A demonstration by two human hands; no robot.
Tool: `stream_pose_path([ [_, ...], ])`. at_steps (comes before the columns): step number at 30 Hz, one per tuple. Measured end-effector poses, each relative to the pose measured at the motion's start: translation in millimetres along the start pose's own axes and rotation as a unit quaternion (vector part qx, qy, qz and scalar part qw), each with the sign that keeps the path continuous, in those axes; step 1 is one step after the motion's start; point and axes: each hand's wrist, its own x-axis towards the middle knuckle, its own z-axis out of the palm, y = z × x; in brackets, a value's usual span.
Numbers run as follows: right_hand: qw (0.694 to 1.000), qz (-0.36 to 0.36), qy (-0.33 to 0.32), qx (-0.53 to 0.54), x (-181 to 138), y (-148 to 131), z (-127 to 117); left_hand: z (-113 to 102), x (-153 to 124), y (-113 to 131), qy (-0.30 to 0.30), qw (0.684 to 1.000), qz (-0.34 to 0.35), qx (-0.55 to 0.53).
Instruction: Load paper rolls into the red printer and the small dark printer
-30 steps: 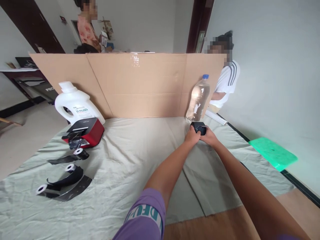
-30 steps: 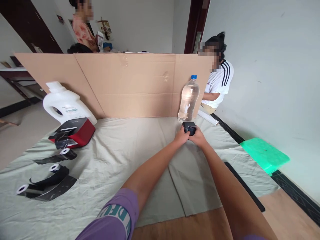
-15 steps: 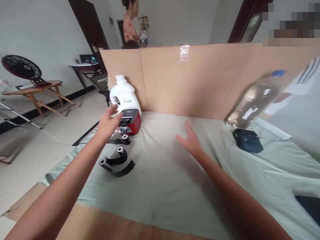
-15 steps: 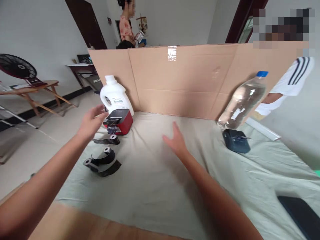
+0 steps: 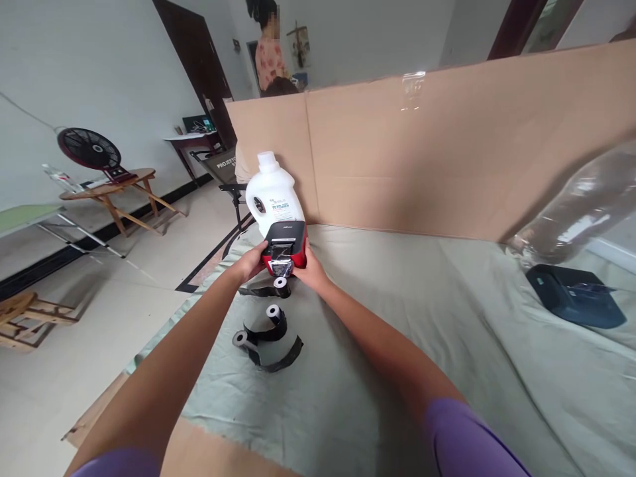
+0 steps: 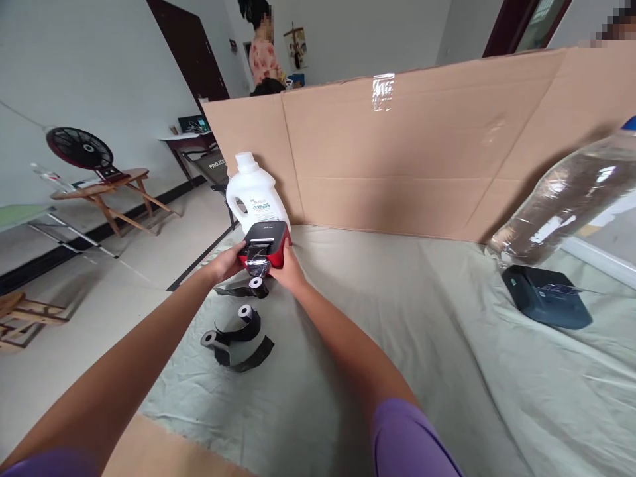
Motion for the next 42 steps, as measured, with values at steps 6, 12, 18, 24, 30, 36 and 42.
stream_pose_path([
  [6,0.991,-0.085,0.063,0.084,-37,-36,-39,56,-39,15,-0.103,0.986,0.109,0.067],
  [12,0.982,-0.129,0.128,-0.043,-124,-104,-144,144,-125,-24,-0.208,0.952,0.194,0.111],
  [18,0.964,-0.068,0.181,-0.181,-238,-124,-204,192,-218,-109,-0.260,0.930,0.250,0.063],
  [24,0.968,-0.076,0.182,-0.155,-277,-120,-208,199,-242,-140,-0.283,0.921,0.263,0.055],
  [30,0.965,-0.056,0.182,-0.179,-279,-105,-215,201,-241,-144,-0.267,0.923,0.267,0.072],
  [36,0.970,-0.057,0.175,-0.160,-277,-102,-214,199,-244,-146,-0.255,0.929,0.255,0.086],
  [42,0.965,-0.042,0.168,-0.197,-279,-100,-211,196,-244,-143,-0.268,0.931,0.239,0.071],
])
